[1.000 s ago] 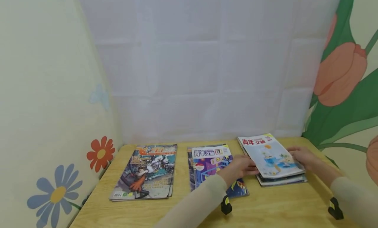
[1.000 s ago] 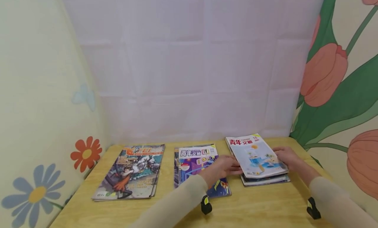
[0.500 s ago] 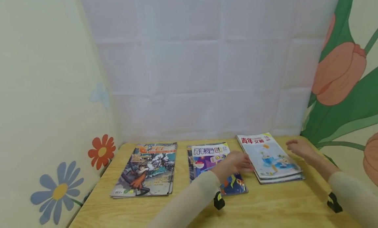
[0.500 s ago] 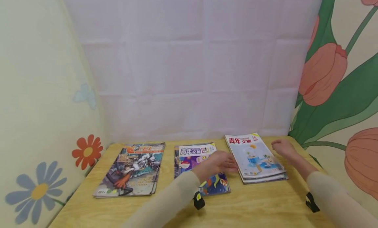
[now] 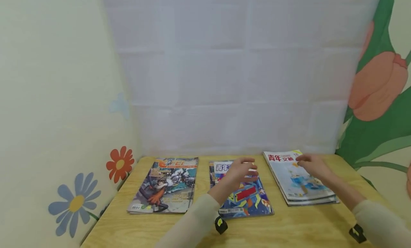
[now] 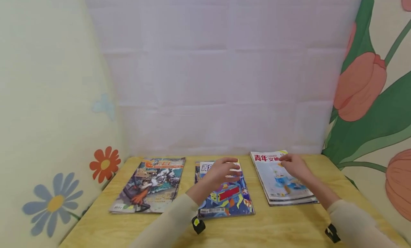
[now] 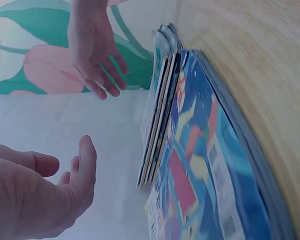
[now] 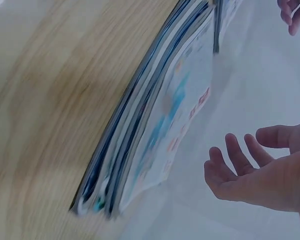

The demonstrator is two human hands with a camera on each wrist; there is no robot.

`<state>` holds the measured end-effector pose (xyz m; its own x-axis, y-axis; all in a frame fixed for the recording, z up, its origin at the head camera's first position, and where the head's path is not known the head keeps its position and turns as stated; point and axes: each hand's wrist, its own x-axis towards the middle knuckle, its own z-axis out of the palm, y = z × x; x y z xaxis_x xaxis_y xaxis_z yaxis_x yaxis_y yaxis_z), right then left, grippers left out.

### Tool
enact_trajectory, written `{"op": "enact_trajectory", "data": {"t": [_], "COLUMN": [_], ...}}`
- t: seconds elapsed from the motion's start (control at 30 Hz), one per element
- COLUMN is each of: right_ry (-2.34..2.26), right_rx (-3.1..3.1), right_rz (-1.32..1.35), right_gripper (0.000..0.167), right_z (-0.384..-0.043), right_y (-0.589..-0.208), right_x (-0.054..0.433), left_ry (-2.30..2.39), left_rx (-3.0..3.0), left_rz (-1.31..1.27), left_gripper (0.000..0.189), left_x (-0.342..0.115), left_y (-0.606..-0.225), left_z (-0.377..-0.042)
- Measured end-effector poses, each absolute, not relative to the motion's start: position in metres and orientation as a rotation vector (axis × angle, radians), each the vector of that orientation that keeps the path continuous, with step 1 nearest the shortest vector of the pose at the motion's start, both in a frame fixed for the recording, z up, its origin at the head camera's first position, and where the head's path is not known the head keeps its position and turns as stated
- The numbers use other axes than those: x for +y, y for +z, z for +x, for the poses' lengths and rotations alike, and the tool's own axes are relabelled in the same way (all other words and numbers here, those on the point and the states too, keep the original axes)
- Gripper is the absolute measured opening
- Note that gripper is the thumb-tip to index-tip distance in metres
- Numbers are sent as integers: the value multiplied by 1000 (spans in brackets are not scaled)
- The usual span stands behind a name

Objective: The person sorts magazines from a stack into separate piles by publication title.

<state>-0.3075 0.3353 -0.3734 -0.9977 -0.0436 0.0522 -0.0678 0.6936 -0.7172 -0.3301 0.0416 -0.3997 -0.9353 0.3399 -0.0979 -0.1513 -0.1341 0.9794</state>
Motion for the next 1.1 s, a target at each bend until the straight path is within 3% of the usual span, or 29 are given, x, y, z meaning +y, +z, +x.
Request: {"op": "enact_trajectory", "data": {"t": [0.6, 0.87, 1.1], "right_ry": [1501, 1650, 1592], "right_rx": [-2829, -2811, -2904], "right_rz": [352, 406, 297], "right_gripper": [37, 40, 42], "right_z": [-308, -314, -316], "right_y": [-394, -398, -396], "right_x": [250, 225, 219], "left_ry": [2050, 1972, 1997], "left_rx": [2015, 2326, 2278], "left_rz": [191, 143, -6], "left_gripper": [37, 38, 56], "left_x": [-54, -66, -68], "left_y": [-407, -417, -417], "left_z": [-316, -318, -321]}}
